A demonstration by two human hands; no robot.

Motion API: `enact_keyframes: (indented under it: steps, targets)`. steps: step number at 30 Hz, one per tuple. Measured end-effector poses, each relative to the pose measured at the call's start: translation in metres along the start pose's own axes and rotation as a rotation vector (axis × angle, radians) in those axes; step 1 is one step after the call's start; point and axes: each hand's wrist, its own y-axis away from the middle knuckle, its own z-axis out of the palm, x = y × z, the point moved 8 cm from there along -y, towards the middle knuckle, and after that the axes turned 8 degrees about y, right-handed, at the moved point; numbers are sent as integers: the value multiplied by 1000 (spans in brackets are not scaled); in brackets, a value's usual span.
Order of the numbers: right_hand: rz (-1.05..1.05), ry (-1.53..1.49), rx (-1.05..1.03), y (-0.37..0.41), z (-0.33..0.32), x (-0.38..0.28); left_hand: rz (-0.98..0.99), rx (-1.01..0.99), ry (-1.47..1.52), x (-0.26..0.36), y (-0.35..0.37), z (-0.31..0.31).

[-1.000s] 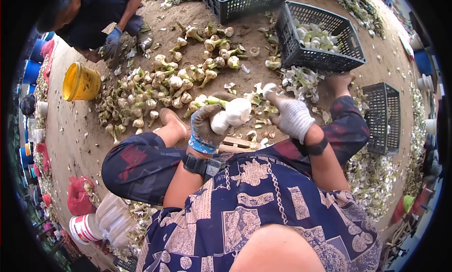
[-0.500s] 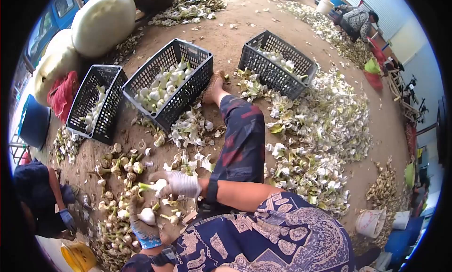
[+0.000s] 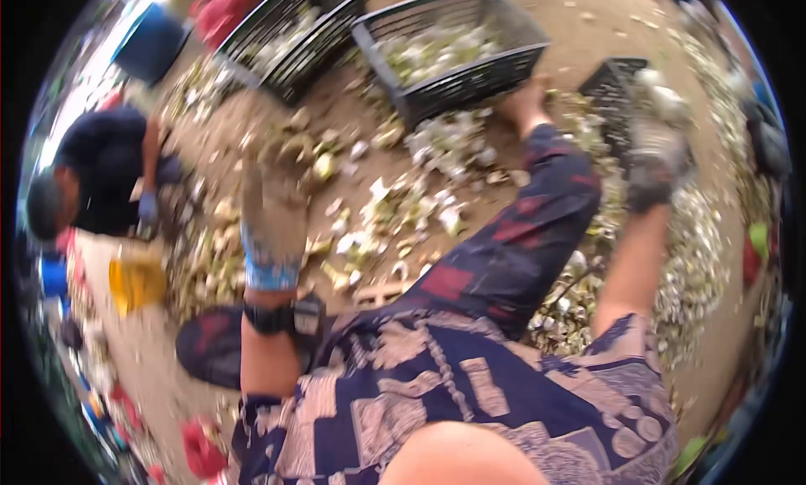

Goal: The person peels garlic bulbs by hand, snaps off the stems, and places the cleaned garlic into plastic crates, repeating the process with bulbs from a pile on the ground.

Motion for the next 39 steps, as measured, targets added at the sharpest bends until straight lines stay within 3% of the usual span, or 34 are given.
enact_keyframes:
  steps: [2, 4, 5, 6, 7, 8, 10, 11, 12, 13, 14, 15, 16, 19, 22, 24, 25, 26, 27, 28, 30, 31, 32, 34, 36, 39]
  targets:
    - [42, 54, -72, -40, -32, -49, 187, 210, 169, 51, 12, -100]
    - [207, 77, -298, -60, -70, -45, 214, 491, 96, 84, 49, -94]
    - [82, 240, 32, -17, 1, 43, 409, 786, -197, 99, 76, -107]
    - [288, 308, 39, 15, 36, 134, 366, 845, 68, 95, 95, -136]
    - [491, 379, 49, 44, 53, 208, 373, 912, 84, 96, 112, -170]
    - [581, 679, 81, 62, 47, 269, 371, 979, 104, 94, 127, -197]
    - [763, 1309, -421, 108, 47, 378, 337, 1058, 144, 81, 143, -194]
    - [565, 1773, -917, 133, 56, 428, 350, 1049, 179, 79, 149, -201]
    - [558, 1992, -1322, 168, 54, 471, 365, 1038, 212, 79, 155, -210]
    - [745, 2085, -1557, 201, 64, 490, 362, 928, 38, 86, 156, -220]
    - [482, 1981, -1695, 227, 60, 518, 412, 919, -19, 92, 152, -209]
    - [499, 1963, -1744, 251, 53, 538, 435, 928, 6, 95, 151, -212]
    - [651, 1883, -1819, 272, 40, 558, 462, 936, 29, 99, 151, -215]
    - [660, 1854, -1917, 305, 18, 595, 408, 843, -31, 103, 136, -210]
    - [593, 1789, -2100, 312, 13, 615, 219, 823, -124, 80, 115, -202]
    - [768, 1831, -2118, 299, 9, 622, 39, 773, -246, 49, 113, -205]
    - [758, 1836, -2308, 289, 28, 614, -88, 746, -248, 32, 113, -207]
    - [670, 1924, -2158, 276, 18, 613, -165, 730, -275, 21, 114, -209]
    - [671, 2195, -1930, 250, 10, 615, -150, 733, -290, 21, 114, -208]
    - [641, 2237, -1664, 225, 8, 616, -138, 736, -301, 22, 115, -208]
    - [136, 2456, -1289, 171, 6, 605, -114, 767, -284, 33, 115, -207]
    - [-248, 2430, -1152, 148, 30, 598, -102, 790, -269, 36, 116, -207]
    - [-462, 2418, -1120, 143, 82, 593, -101, 795, -259, 35, 116, -208]
    - [-329, 2188, -1315, 144, 120, 621, -124, 803, -214, 30, 116, -209]
    - [116, 2084, -1542, 172, 111, 674, -78, 817, -298, 38, 114, -204]
    - [539, 2065, -1795, 216, 86, 742, -155, 823, -253, 32, 112, -212]
